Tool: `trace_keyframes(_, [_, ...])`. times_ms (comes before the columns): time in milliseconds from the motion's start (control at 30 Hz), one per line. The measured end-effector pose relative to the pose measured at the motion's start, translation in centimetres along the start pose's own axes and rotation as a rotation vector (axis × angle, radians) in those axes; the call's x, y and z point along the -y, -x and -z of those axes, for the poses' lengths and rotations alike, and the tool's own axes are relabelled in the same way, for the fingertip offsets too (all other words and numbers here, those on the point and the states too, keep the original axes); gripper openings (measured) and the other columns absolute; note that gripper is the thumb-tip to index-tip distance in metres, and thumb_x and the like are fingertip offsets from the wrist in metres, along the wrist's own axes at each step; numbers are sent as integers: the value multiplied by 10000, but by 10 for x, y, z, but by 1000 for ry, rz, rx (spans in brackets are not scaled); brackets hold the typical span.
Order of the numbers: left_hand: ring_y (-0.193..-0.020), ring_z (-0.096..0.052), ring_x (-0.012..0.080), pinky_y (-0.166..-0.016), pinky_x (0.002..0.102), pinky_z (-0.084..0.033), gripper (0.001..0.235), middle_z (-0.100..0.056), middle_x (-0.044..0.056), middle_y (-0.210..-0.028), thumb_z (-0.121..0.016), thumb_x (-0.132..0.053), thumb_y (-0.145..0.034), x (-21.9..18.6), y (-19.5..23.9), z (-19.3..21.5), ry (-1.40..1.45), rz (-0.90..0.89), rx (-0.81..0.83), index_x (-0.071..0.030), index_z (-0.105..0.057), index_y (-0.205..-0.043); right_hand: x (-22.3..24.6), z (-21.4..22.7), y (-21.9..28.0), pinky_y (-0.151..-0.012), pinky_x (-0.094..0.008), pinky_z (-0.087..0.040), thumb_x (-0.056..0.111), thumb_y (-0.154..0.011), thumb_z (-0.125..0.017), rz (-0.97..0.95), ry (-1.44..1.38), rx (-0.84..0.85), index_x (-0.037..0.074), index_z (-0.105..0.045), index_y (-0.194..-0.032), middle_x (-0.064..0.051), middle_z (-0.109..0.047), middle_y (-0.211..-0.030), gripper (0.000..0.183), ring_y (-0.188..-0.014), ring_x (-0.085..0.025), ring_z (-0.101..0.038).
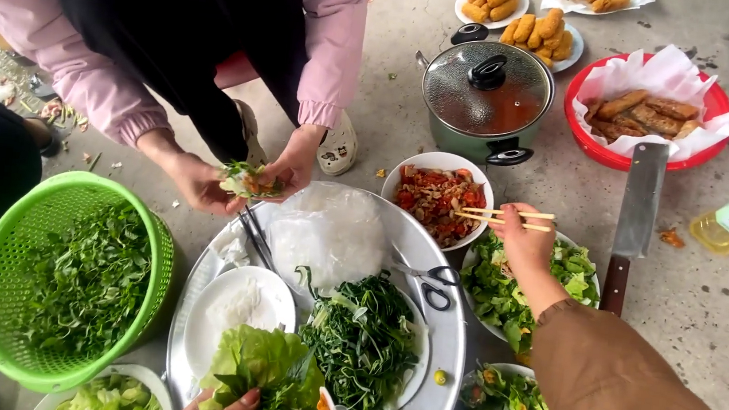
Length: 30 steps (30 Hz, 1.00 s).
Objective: Assembling and rolling lettuce wraps with various fillings like herbs, noodles, and eggs.
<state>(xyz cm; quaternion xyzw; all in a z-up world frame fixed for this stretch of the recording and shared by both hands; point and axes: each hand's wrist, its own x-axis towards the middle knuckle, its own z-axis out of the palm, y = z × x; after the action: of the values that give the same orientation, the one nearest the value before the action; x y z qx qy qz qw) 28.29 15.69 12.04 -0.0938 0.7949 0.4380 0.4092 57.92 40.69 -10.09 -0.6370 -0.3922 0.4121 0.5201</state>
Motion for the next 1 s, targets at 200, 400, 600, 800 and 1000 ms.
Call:
trace_keyframes(200, [-985,-591,446,-875,491,-468,435,-631,302,-1110,-599,36,-806,-15,11,8,19,113,186,36,-546,-1238,62,29,19,-659,-346,-589,78,-927,-541,-1,-140,233,-36,-569,-1008,-219,-653,-878,142,-734,-307,-679])
trace_keyframes(400, [-934,-607,410,-810,487,-498,301,-645,305,-1073,-528,45,-859,-15,18,34,150,80,427,92,-536,-1156,137,27,65,-658,-470,-596,23,-914,-498,128,-363,641,-81,-529,-1028,-308,-629,-940,157,-732,-461,-663])
trace_keyframes(600, [-963,-616,365,-804,462,-511,393,-649,267,-1106,-497,60,-860,-16,30,57,187,97,602,19,-547,-1248,256,7,189,-662,-318,-672,145,-855,-553,499,-150,1082,-4,-689,-910,-165,-752,-810,209,-741,-286,-781])
trace_keyframes(800, [-983,-610,373,-817,441,-505,363,-643,265,-1082,-602,-5,-765,-16,39,67,190,68,753,51,-567,-1122,271,-9,234,-577,-229,-574,201,-871,-538,716,61,1215,21,-710,-907,-72,-754,-797,252,-693,-139,-724])
trace_keyframes(1000, [-865,-605,390,-728,495,-494,284,-645,292,-1013,-523,-27,-868,1,1,54,245,43,621,62,-594,-1128,264,24,169,-646,-152,-609,114,-908,-524,844,-161,1154,66,-599,-1069,-50,-659,-904,184,-787,-123,-650])
